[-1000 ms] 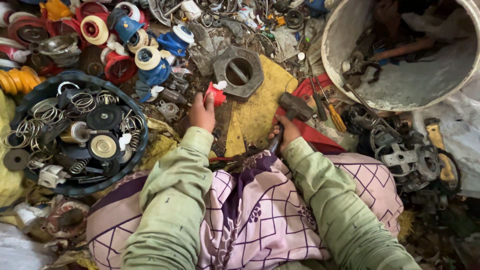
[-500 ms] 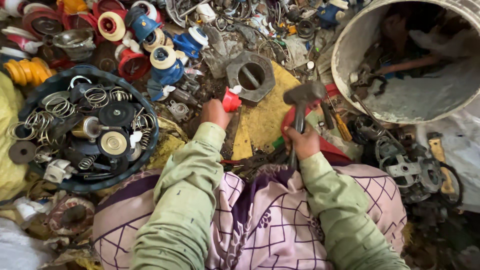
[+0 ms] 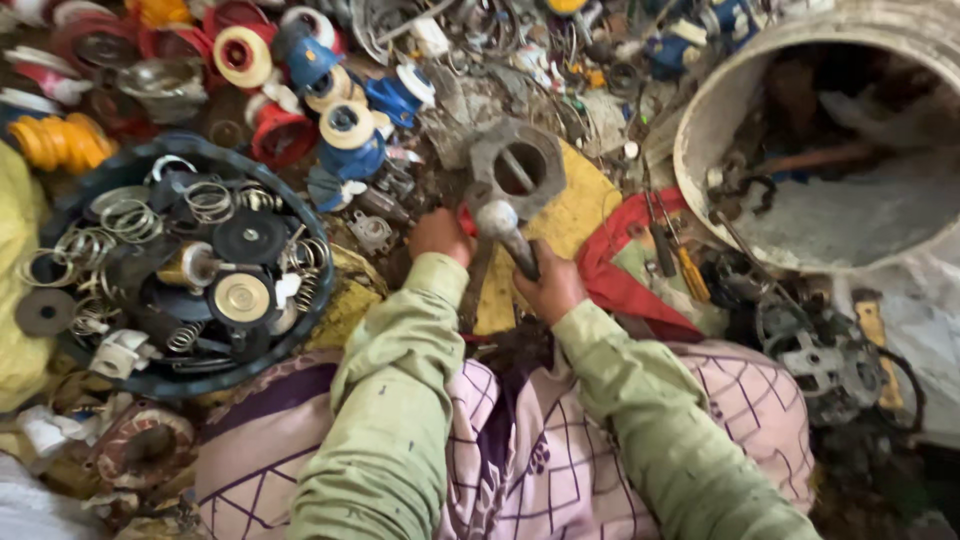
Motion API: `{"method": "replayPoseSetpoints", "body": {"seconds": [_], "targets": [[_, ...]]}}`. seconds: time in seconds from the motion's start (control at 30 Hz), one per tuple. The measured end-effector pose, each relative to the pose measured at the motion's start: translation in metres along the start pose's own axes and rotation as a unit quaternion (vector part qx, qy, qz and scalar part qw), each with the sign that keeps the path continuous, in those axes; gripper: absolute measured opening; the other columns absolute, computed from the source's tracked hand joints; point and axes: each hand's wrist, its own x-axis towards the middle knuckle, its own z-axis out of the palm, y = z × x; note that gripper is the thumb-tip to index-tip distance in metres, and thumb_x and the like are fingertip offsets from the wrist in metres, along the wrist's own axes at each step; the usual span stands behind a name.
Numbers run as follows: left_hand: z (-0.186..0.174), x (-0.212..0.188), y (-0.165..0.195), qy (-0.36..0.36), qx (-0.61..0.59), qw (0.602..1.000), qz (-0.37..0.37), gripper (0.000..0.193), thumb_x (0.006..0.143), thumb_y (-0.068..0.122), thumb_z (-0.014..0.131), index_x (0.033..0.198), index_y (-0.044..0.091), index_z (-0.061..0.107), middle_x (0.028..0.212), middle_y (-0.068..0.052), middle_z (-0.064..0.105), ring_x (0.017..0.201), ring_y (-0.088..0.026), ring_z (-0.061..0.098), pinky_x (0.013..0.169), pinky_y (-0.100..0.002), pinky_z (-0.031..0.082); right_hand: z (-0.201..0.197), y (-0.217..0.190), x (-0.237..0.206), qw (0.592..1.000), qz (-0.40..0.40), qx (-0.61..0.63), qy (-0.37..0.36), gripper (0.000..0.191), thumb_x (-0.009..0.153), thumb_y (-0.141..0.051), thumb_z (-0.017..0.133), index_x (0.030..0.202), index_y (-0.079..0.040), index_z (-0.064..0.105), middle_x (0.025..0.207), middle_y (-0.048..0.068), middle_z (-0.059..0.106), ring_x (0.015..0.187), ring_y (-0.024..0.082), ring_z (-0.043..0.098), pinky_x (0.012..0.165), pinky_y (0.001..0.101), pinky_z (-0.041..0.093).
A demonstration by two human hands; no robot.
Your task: The person sits on the floor and uses a hammer and pliers to disassemble and reassemble small red and blue valve-like objects. They repeatedly strike the objects on a metal anvil, remove internal components, and place them aside.
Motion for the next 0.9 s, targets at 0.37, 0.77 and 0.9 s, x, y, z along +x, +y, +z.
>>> {"method": "replayPoseSetpoints", "body": {"seconds": [0.37,0.77,0.9], "targets": [[0.011,0.002,0.002,0.045,-0.007,0.999,-0.018,0.022,0.076,0.022,0.083,0.083,0.002,0.078,0.094,-0.027,0.073,0.093,-0.044,0.071,0.084,-0.051,0.057,-0.075,-0.057,-0.022,0.968,-0.147,0.122,0.163,0.045,0.1,-0.018,0.065,0.141,-0.001,0.059,0.1,0.013,0.074,0.078,0.022,0.071,0.07,0.0352,0.057],[0.009,0.003,0.003,0.01,0.06,0.998,0.008,0.019,0.076,0.023,0.08,0.082,0.005,0.079,0.093,-0.024,0.075,0.093,-0.041,0.072,0.084,-0.048,0.058,-0.02,0.011,0.012,0.981,0.117,0.134,0.074,0.043,0.096,-0.047,0.069,0.095,-0.004,0.069,0.064,0.01,0.066,0.055,0.019,0.064,0.053,0.0359,0.049],[0.004,-0.003,0.01,0.012,0.033,0.999,-0.023,0.032,0.076,0.035,0.084,0.083,0.005,0.079,0.095,-0.025,0.074,0.095,-0.042,0.071,0.084,-0.049,0.057,-0.051,0.002,-0.013,0.933,0.04,0.339,0.111,0.041,0.105,-0.042,0.065,0.09,-0.004,0.062,0.066,0.001,0.061,0.055,0.011,0.056,0.051,0.0303,0.043]]}}
